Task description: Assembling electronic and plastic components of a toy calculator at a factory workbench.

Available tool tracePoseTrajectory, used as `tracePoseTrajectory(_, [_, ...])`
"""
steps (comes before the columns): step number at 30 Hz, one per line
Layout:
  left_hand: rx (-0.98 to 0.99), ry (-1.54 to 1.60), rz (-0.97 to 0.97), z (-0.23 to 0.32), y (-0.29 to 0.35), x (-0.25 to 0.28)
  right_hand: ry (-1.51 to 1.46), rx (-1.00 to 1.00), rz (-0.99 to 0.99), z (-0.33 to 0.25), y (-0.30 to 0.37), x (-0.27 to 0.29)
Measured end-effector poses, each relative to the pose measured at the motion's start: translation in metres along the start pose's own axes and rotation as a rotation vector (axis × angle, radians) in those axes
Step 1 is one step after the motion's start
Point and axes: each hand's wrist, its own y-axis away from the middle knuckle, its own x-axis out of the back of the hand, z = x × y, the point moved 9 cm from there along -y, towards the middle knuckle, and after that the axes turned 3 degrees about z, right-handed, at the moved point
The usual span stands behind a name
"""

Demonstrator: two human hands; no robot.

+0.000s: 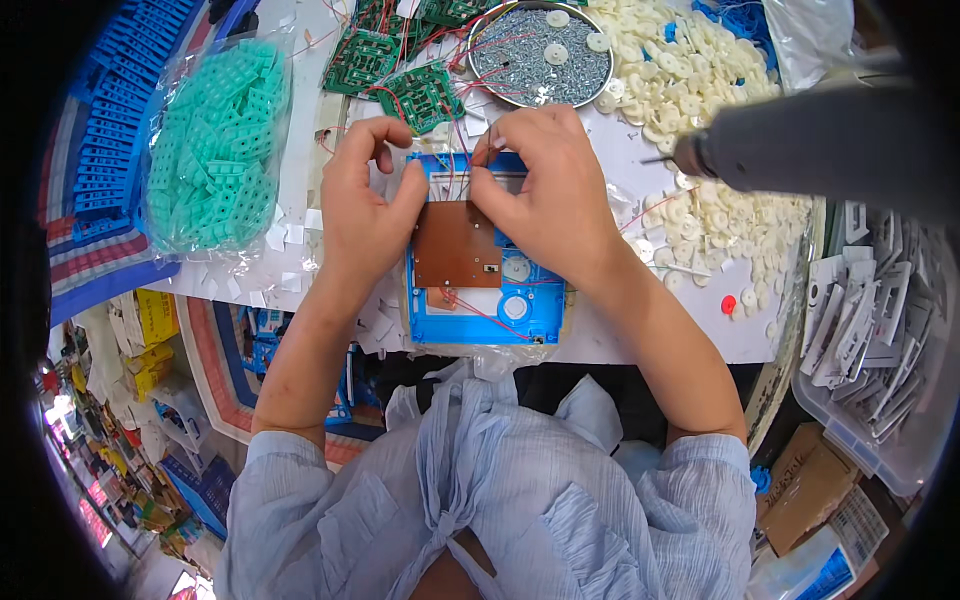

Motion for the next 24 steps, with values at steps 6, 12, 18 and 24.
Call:
tracePoseTrajectory(6, [0.153, 0.159, -0.126, -0.012, -0.008, -0.016, 0.247, 0.117, -0.053, -0.014, -0.002, -0.008])
tracePoseTrajectory(12, [0.164, 0.336, -0.187, -0.012, -0.014, -0.027, 0.163, 0.102, -0.047, -0.015, -0.006, -0.016])
tracePoseTrajectory(18, [0.108, 0.379, -0.242, -0.001, -0.015, -0.026, 0.315, 0.09, -0.051, -0.017, 0.002, -0.017])
tracePoseTrajectory(24, [0.195, 0.494, -0.17, -0.014, -0.005, -0.021, 0.046, -0.012, 0.019, -0.005, 0.005, -0.007])
